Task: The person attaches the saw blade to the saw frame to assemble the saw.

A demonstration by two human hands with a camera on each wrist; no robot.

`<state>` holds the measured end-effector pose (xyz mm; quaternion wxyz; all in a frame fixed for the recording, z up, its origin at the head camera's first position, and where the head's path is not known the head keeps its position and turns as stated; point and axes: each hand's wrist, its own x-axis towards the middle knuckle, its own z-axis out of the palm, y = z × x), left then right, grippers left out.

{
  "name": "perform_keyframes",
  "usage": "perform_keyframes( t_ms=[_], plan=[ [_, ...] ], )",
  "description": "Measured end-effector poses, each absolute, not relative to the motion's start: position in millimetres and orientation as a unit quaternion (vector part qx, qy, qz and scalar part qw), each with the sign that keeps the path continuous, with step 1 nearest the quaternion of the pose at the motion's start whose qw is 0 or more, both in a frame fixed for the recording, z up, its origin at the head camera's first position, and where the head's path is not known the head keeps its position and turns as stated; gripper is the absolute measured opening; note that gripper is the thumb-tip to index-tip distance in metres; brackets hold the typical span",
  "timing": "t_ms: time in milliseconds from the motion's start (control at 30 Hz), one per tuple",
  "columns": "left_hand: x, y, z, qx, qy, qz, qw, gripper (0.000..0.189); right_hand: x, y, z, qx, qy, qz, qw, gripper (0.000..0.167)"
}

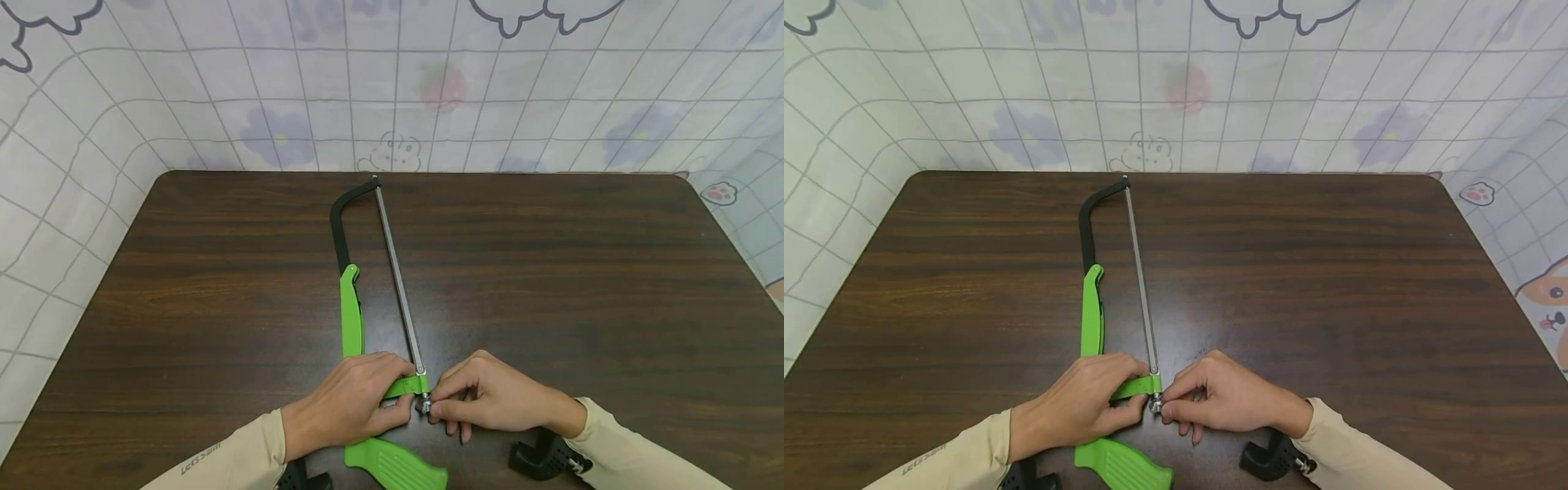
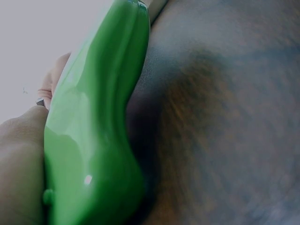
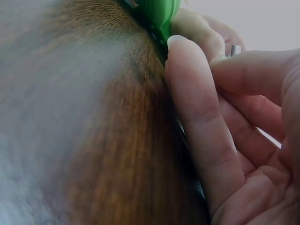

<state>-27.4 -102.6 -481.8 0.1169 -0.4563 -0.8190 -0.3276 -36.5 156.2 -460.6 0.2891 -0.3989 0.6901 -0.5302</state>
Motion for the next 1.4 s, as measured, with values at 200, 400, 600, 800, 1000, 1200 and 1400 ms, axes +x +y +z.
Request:
perform_keyframes(
  t_ms=[200,400,600,800,1000,1200,1400],
  plan=[
    [-28.0,-102.5,-481.4,-0.464,-0.814,-0.328,0.126,0.021,-35.2,155.3,-461.6,-0.382,0.699,-0.528,0.295,0.017],
    [-27.4,-103.1,-481.5,-0.461,-0.815,-0.328,0.122,0.02,-35.4,154.2,-460.1,-0.391,0.696,-0.529,0.288,0.017],
    [-27.0,-103.0,-482.1,-0.454,-0.821,-0.328,0.113,0.021,-35.6,154.5,-460.5,-0.392,0.701,-0.522,0.288,0.016],
    [-26.7,-103.1,-482.2,-0.449,-0.825,-0.326,0.108,0.022,-35.4,154.2,-460.4,-0.398,0.698,-0.525,0.281,0.014],
    [-27.2,-103.0,-483.2,-0.454,-0.822,-0.324,0.112,0.021,-33.9,153.6,-460.7,-0.378,0.697,-0.536,0.291,0.013],
    [-27.0,-103.3,-483.1,-0.456,-0.82,-0.327,0.113,0.02,-32.6,153.6,-460.8,-0.36,0.711,-0.527,0.295,0.016],
    [-26.8,-103.3,-483.3,-0.455,-0.821,-0.329,0.108,0.019,-31.0,152.3,-461.0,-0.372,0.714,-0.527,0.27,0.017]
  ],
)
